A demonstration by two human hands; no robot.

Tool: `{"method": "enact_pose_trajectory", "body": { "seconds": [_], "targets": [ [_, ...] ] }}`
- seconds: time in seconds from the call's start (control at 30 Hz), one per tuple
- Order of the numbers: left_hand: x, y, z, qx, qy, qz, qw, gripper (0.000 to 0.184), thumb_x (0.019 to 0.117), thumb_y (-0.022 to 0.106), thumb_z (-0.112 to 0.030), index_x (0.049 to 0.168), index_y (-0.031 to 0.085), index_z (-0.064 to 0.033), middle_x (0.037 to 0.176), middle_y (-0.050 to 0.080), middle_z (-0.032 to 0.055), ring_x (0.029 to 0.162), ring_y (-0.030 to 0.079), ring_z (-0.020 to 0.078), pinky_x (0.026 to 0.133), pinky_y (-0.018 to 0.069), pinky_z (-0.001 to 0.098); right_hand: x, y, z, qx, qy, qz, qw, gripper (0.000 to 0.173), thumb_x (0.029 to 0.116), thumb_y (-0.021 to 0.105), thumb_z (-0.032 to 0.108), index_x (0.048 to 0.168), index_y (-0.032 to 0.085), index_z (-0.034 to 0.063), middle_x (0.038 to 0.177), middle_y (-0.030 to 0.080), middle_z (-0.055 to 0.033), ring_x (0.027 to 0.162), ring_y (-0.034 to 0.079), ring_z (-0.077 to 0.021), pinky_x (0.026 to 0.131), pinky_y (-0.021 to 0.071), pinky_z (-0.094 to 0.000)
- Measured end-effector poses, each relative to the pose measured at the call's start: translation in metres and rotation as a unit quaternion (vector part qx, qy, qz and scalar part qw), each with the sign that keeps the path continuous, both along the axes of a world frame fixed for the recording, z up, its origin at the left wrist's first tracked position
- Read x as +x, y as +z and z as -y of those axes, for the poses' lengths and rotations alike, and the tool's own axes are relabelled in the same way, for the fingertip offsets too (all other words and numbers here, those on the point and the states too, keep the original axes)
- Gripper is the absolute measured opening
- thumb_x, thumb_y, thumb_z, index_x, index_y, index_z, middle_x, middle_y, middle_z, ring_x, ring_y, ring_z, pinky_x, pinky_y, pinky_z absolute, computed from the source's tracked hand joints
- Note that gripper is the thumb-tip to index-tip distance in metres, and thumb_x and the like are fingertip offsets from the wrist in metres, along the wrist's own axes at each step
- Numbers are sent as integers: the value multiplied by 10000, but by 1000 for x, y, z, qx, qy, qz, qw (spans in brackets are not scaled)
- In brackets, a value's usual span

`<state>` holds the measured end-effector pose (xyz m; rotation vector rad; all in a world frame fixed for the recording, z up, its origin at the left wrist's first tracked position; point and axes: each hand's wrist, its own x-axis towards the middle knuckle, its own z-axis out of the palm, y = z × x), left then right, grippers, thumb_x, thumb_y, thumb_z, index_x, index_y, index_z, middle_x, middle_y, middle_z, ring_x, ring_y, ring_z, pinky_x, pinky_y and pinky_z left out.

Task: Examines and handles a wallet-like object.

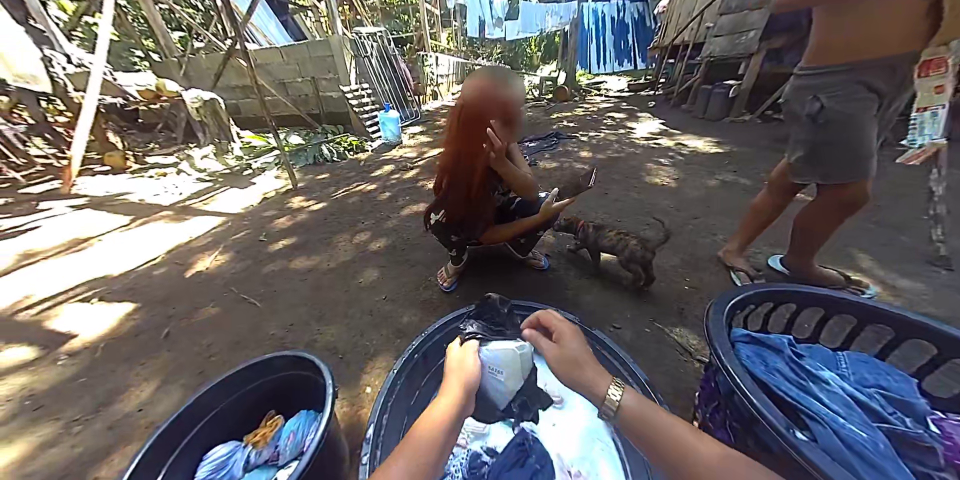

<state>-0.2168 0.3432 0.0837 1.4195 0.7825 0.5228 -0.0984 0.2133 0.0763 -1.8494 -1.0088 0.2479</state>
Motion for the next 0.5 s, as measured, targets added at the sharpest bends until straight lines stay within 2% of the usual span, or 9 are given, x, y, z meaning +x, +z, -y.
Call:
{"method": "enact_pose_trajectory", "body": {
  "seconds": [0.07,0.1,0.17,0.2,0.27,0.33,0.4,0.47,0.5],
  "targets": [
    [4,-5,-2,-5,17,-15,1000,272,1072,398,-70,1226,576,65,1068,618,197,988,597,239,892,486,411,-7,0,1,57,1,72,996,273,1042,526,162,1106,713,-27,1045,682,-163,951,663,-219,890,541,-371],
    [5,-7,-1,-12,12,-20,1000,275,1076,399,-79,1239,571,61,1074,625,198,992,605,241,894,494,412,-11,-1,2,50,23,116,992,284,1024,567,194,1113,725,-24,1064,698,-175,1004,669,-257,926,537,-401],
    [6,-8,3,-47,-5,-21,999,287,1086,388,-102,1249,566,53,1060,635,192,981,620,242,883,507,414,-18,-3,1,-29,52,172,983,384,948,711,268,1194,709,-28,1164,678,-237,1128,637,-380,996,513,-496],
    [6,-8,5,-70,-16,-21,997,291,1095,373,-124,1241,563,42,1032,635,178,956,626,234,862,515,406,-20,-5,-1,-67,51,186,979,426,918,754,280,1211,697,-25,1185,661,-252,1150,627,-405,1002,514,-508],
    [4,-5,6,-134,-35,-12,990,321,1112,327,-169,1230,553,25,1009,633,169,929,633,236,839,525,404,-19,-8,-3,-100,64,193,974,435,914,762,251,1225,676,-41,1181,668,-261,1158,630,-414,1028,501,-504],
    [4,-2,0,-206,-42,4,978,360,1117,286,-214,1151,573,0,966,639,151,886,635,234,802,530,401,-15,-11,-2,-55,82,237,966,358,908,756,207,1153,702,-48,1072,707,-238,1069,667,-402,982,525,-496],
    [4,3,-10,-265,-33,30,963,367,1109,267,-246,1111,564,-31,935,645,134,852,643,231,764,540,406,-8,-18,-3,49,76,309,947,255,854,774,179,1022,744,-11,924,721,-173,928,698,-354,867,571,-463],
    [6,5,-23,-308,9,82,948,346,1096,274,-255,1156,546,-50,977,651,135,882,654,239,764,553,430,0,-22,-3,130,69,341,929,167,820,769,156,942,758,43,864,712,-103,878,682,-285,820,570,-399],
    [7,6,-29,-319,31,101,942,335,1091,283,-249,1178,540,-52,1002,652,144,899,657,248,769,557,442,0,-22,-2,154,66,315,934,147,817,766,144,926,759,46,862,710,-90,878,670,-250,821,557,-362]
  ]
}}
